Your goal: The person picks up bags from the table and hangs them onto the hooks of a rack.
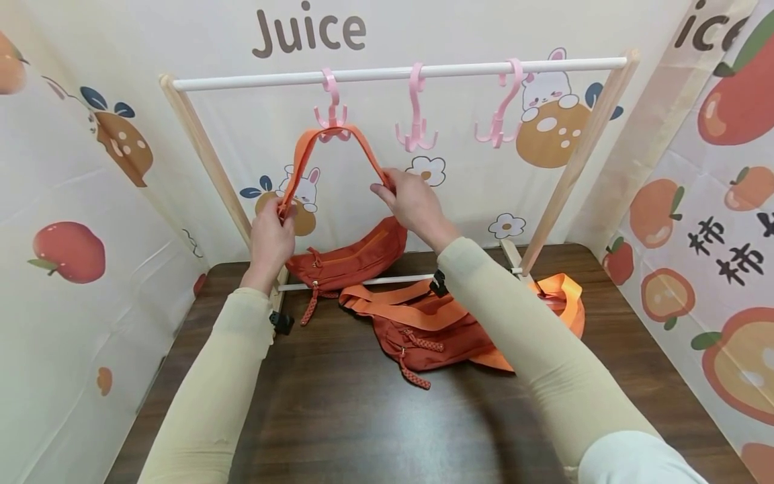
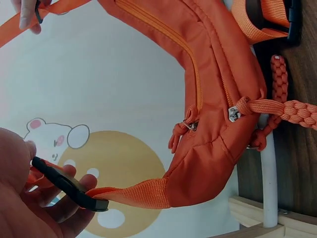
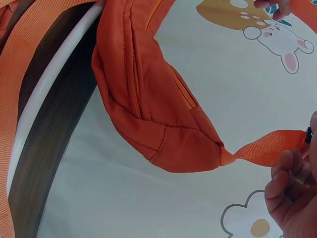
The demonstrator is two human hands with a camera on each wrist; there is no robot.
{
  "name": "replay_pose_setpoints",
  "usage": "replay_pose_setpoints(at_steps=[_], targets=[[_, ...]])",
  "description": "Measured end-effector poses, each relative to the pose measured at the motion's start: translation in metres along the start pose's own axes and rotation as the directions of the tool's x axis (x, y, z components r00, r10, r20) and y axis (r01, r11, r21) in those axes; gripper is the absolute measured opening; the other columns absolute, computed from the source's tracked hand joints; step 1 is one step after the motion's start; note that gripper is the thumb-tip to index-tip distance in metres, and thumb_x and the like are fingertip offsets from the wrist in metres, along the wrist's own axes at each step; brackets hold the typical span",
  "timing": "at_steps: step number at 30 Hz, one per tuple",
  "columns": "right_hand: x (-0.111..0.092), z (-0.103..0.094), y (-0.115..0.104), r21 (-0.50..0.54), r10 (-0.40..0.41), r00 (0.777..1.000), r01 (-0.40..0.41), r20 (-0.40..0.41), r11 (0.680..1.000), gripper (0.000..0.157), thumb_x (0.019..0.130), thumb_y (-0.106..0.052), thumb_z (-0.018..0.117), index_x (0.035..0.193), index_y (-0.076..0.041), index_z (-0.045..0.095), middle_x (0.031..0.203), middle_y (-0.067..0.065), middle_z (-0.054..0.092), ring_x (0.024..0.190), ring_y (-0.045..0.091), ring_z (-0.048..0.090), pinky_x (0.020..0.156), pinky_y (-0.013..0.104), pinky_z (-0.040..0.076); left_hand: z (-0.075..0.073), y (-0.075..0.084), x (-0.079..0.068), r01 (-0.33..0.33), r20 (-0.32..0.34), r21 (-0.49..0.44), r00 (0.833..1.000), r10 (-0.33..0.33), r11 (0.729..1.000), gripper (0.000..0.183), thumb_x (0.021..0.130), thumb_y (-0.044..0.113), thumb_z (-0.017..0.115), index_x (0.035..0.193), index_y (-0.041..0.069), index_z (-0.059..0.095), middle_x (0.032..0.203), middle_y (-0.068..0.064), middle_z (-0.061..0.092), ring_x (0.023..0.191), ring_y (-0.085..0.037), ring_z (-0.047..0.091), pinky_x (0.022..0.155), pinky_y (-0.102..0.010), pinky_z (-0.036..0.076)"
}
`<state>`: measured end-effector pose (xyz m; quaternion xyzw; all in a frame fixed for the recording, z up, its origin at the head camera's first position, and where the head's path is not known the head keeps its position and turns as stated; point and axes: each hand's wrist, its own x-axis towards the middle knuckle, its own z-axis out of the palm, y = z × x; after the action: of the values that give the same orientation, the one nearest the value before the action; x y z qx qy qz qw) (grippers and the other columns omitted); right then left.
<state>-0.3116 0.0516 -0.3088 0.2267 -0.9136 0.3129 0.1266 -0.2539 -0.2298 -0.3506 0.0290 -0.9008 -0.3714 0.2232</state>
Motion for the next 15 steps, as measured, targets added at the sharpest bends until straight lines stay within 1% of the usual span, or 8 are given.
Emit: replay_pose_setpoints(at_steps=[4, 6, 9, 11, 13, 15], targets=[[-0.003, 0.001, 0.002, 0.023, 0.006, 1.000, -0.005, -0.005, 1.000, 0.039, 0.107, -0.044, 0.064, 0.128, -0.011, 0.064, 0.082, 0.005, 0.057, 0.073, 0.021, 0.053, 0.064, 0.035, 0.042, 0.001, -0.001, -0.004, -0.013, -0.003, -0.007, 1.000, 0.013, 1.000, 0.039, 0.111, 0.024, 0.058, 0.142, 0.001, 0.056, 0.107, -0.019, 0.064, 0.086, -0.034, 0.058, 0.071, -0.043, 0.045], [-0.004, 0.001, 0.002, 0.021, 0.012, 1.000, -0.012, -0.004, 1.000, 0.043, 0.106, -0.045, 0.065, 0.130, -0.010, 0.063, 0.084, 0.004, 0.058, 0.074, 0.021, 0.055, 0.065, 0.035, 0.044, 0.001, -0.001, -0.006, -0.017, 0.000, -0.012, 1.000, 0.017, 1.000, 0.041, 0.110, 0.024, 0.061, 0.144, 0.002, 0.055, 0.110, -0.018, 0.063, 0.088, -0.034, 0.059, 0.073, -0.044, 0.048], [-0.005, 0.001, 0.003, -0.002, 0.026, 1.000, -0.026, -0.002, 1.000, 0.053, 0.105, -0.049, 0.066, 0.140, -0.010, 0.060, 0.089, 0.003, 0.061, 0.077, 0.021, 0.057, 0.069, 0.036, 0.047, 0.002, -0.003, -0.010, -0.031, 0.003, -0.022, 1.000, 0.031, 0.999, 0.047, 0.108, 0.024, 0.063, 0.148, 0.002, 0.052, 0.115, -0.019, 0.063, 0.093, -0.035, 0.061, 0.077, -0.047, 0.053], [-0.005, 0.002, 0.003, -0.021, 0.041, 0.999, -0.041, 0.005, 0.999, 0.062, 0.104, -0.052, 0.065, 0.148, -0.010, 0.056, 0.096, 0.003, 0.064, 0.082, 0.020, 0.060, 0.074, 0.037, 0.050, 0.003, -0.003, -0.011, -0.037, 0.006, -0.032, 0.999, 0.038, 0.999, 0.050, 0.107, 0.024, 0.066, 0.150, 0.003, 0.050, 0.119, -0.019, 0.062, 0.097, -0.034, 0.062, 0.080, -0.048, 0.055], [-0.006, 0.002, 0.004, -0.032, 0.055, 0.998, -0.055, 0.010, 0.998, 0.068, 0.103, -0.053, 0.066, 0.154, -0.010, 0.052, 0.105, 0.004, 0.066, 0.088, 0.020, 0.061, 0.080, 0.038, 0.053, 0.004, -0.004, -0.013, -0.045, 0.007, -0.045, 0.999, 0.045, 0.998, 0.054, 0.106, 0.024, 0.067, 0.152, 0.003, 0.049, 0.122, -0.019, 0.062, 0.101, -0.034, 0.063, 0.082, -0.049, 0.055], [-0.007, 0.002, 0.004, -0.033, 0.068, 0.998, -0.067, 0.015, 0.997, 0.073, 0.102, -0.053, 0.067, 0.158, -0.010, 0.048, 0.111, 0.005, 0.068, 0.092, 0.020, 0.062, 0.084, 0.040, 0.054, 0.004, -0.005, -0.015, -0.044, 0.010, -0.051, 0.999, 0.045, 0.998, 0.057, 0.105, 0.026, 0.069, 0.153, 0.004, 0.047, 0.124, -0.018, 0.062, 0.105, -0.034, 0.063, 0.084, -0.049, 0.055]])
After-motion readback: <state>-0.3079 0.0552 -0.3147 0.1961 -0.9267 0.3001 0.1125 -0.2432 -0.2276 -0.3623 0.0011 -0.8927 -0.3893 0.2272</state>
